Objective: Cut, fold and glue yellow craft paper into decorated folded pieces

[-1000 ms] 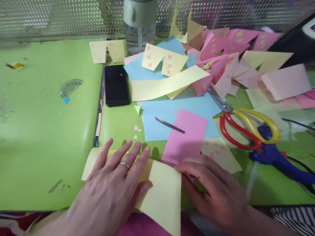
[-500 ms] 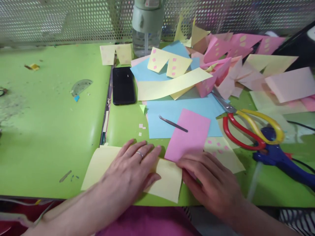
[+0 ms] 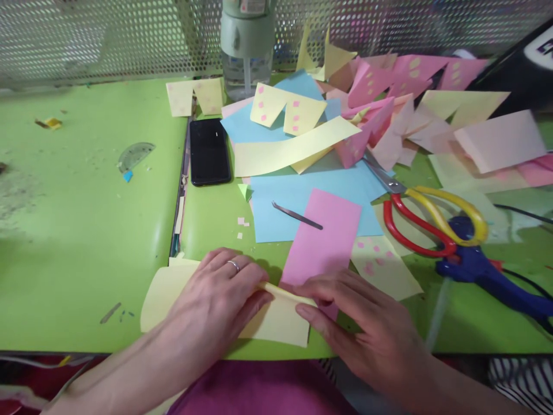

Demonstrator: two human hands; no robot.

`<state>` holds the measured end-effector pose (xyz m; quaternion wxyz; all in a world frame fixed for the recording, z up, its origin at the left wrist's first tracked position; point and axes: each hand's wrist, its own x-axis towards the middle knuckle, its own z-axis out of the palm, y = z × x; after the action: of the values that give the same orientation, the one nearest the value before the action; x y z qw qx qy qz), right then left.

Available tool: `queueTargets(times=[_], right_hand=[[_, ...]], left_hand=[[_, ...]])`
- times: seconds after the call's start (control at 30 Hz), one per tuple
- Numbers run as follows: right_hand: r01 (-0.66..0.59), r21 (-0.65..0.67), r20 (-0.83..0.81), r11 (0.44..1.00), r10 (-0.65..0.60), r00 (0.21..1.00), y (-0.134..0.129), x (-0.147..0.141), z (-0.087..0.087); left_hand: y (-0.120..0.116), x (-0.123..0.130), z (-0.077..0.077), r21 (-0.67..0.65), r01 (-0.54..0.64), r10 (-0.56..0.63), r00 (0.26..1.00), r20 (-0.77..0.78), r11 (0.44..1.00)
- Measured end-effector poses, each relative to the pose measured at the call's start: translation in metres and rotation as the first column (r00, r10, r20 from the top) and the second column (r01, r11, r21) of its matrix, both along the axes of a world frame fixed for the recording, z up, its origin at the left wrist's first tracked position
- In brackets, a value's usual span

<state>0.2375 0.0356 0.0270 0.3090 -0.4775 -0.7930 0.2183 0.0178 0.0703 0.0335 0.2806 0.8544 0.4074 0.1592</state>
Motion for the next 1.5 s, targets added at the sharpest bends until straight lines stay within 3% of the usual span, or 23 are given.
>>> queueTargets(times=[0.5,0.8,1.0,1.23,1.5], right_hand=[[0.006,0.112,0.051,0.994,-0.011,0.999,-0.006,0.002,-0.001],[0.026,0.042,0.003,0.999,-0.026,1.000,-0.010,0.004,-0.004],[0.023,0.047,-0.007,0.999,-0.023,1.000,-0.010,0.000,-0.001],[0.039,0.025,-0.031,0.999,-0.039,0.999,-0.012,-0.002,0.000],[-0.012,0.090,-0.008,0.996,0.012,1.000,-0.011,-0.002,0.000]], left_hand=[[0.003,-0.004,0.003,-0.016,0.053,-0.052,0.997,0.052,0.998],[0.000,-0.003,0.000,0.084,0.035,-0.048,0.987,0.153,0.996],[-0.005,0.001,0.002,0.051,0.057,-0.065,0.981,0.185,0.997],[-0.006,0.001,-0.002,0.105,0.054,-0.073,0.980,0.183,0.993],[-0.007,0.000,-0.004,0.101,0.072,-0.091,0.978,0.190,0.992]])
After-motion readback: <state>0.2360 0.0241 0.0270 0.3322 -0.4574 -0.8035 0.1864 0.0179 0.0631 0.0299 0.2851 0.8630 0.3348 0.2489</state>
